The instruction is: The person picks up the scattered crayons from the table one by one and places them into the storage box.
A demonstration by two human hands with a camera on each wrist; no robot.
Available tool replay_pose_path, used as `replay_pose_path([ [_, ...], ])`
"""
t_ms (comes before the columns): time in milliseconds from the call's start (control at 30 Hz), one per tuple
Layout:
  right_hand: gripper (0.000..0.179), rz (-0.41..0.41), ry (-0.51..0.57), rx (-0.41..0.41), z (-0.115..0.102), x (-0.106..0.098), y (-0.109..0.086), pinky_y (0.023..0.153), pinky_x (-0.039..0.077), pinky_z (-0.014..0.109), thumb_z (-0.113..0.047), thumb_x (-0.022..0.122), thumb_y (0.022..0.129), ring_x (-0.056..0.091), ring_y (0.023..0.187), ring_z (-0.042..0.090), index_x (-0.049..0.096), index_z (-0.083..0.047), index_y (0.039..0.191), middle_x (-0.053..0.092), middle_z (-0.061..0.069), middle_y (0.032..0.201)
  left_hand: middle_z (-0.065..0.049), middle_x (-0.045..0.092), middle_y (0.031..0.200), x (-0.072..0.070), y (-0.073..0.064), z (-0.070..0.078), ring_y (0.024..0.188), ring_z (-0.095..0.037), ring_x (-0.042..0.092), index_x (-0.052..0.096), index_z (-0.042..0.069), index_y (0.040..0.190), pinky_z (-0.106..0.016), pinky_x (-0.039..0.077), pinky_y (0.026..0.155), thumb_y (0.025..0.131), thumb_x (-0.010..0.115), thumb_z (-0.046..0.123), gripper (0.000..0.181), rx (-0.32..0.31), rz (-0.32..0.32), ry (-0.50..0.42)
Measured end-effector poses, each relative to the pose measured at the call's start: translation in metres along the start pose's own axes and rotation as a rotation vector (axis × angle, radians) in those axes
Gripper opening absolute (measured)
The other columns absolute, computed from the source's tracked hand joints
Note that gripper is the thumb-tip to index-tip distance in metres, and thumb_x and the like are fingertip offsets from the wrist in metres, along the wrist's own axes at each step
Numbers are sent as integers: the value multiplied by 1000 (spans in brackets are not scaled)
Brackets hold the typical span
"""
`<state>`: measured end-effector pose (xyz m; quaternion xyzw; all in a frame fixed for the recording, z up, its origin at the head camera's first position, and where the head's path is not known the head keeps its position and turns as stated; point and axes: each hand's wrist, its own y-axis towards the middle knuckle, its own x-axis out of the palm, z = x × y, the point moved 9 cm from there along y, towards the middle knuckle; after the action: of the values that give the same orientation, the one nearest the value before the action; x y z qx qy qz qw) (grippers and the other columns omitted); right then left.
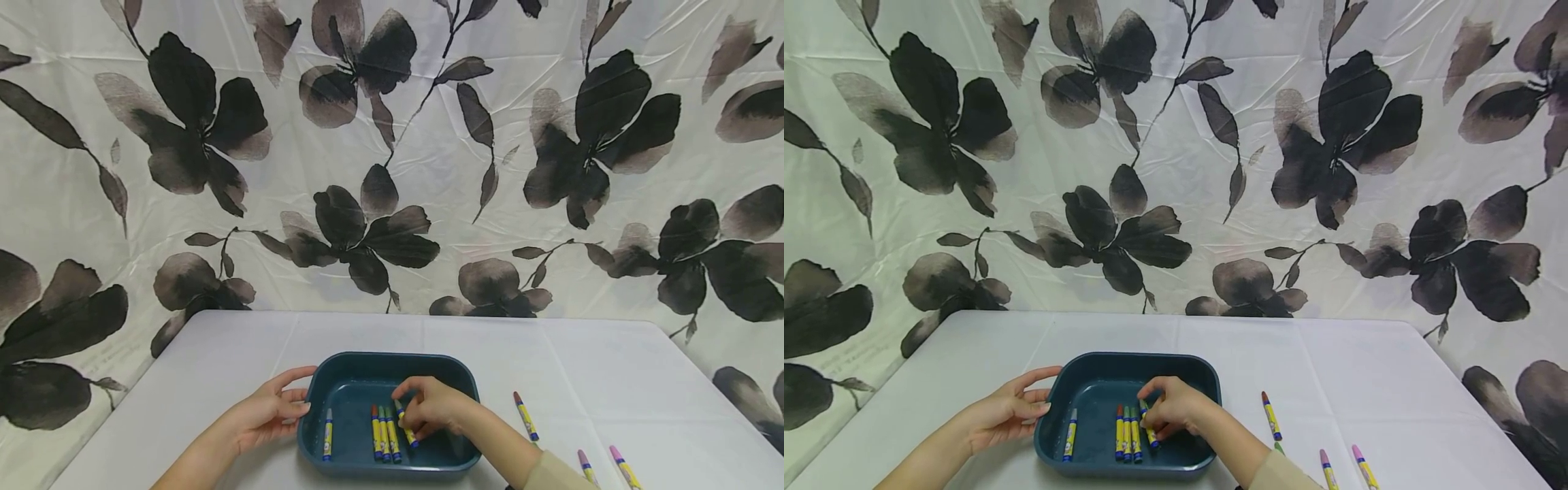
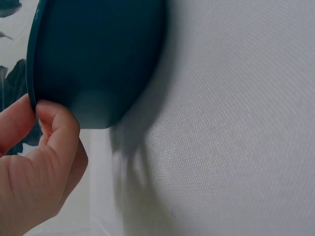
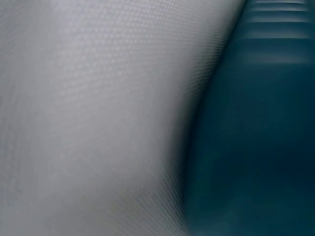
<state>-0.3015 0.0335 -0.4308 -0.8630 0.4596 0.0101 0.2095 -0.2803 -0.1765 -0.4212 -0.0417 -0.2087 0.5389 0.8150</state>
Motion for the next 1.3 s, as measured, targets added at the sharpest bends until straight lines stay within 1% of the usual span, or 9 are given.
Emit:
replay_pose_path([
  [233, 38, 3, -4, 7, 1, 2, 1, 55, 52, 25, 8, 64, 77, 54, 57, 14, 57, -4, 112, 57, 7, 73, -11, 52, 109, 0, -1, 0, 91, -18, 56, 13, 6, 147, -30, 50, 77, 87, 53, -10, 74, -3, -8, -14],
  [433, 36, 0, 11, -21, -3, -1, 1, 53, 52, 25, 7, 64, 76, 54, 56, 14, 59, -3, 111, 60, 7, 72, -11, 51, 107, 0, -2, 2, 90, -18, 56, 14, 6, 147, -30, 50, 77, 86, 54, -10, 75, 5, -9, -18],
  [667, 40, -14, 60, -48, -15, -11, -6, 55, 51, 25, 2, 63, 78, 55, 59, 13, 55, 0, 117, 61, 6, 74, -10, 51, 108, -1, 0, 1, 91, -18, 56, 13, 7, 147, -31, 49, 78, 87, 53, -11, 74, 9, -13, -13],
  [833, 44, -30, 101, -87, -27, -26, -15, 57, 52, 26, -2, 64, 80, 56, 62, 14, 51, 3, 122, 59, 5, 76, -11, 51, 109, 0, 0, 0, 92, -18, 56, 13, 6, 147, -30, 49, 78, 87, 52, -11, 74, 7, -16, -20],
  [1000, 47, -24, 125, -115, -37, -50, -27, 60, 52, 26, -4, 63, 82, 56, 64, 14, 47, 5, 125, 60, 4, 76, -11, 51, 109, 2, 1, 2, 91, -18, 56, 12, 6, 147, -29, 49, 77, 87, 52, -11, 74, 9, -15, -18],
  [1133, 50, -4, 116, -127, -36, -71, -34, 64, 53, 28, -7, 64, 82, 57, 67, 15, 46, 5, 127, 61, 6, 78, -11, 52, 108, 2, 1, 1, 90, -18, 56, 13, 5, 147, -29, 49, 76, 87, 52, -12, 74, 4, -6, -17],
  [1233, 47, -1, 90, -134, -33, -86, -40, 67, 53, 29, -10, 65, 82, 58, 69, 16, 49, 1, 124, 62, 7, 82, -11, 51, 108, 1, 0, 1, 90, -18, 56, 13, 6, 147, -29, 50, 77, 87, 51, -12, 74, -1, 2, -16],
  [1300, 44, 17, 75, -129, -29, -97, -44, 67, 53, 29, -11, 66, 81, 58, 71, 16, 51, 0, 121, 63, 7, 83, -11, 50, 108, 1, -1, 1, 90, -18, 56, 13, 6, 147, -29, 50, 77, 87, 52, -12, 74, 0, 3, -16],
])
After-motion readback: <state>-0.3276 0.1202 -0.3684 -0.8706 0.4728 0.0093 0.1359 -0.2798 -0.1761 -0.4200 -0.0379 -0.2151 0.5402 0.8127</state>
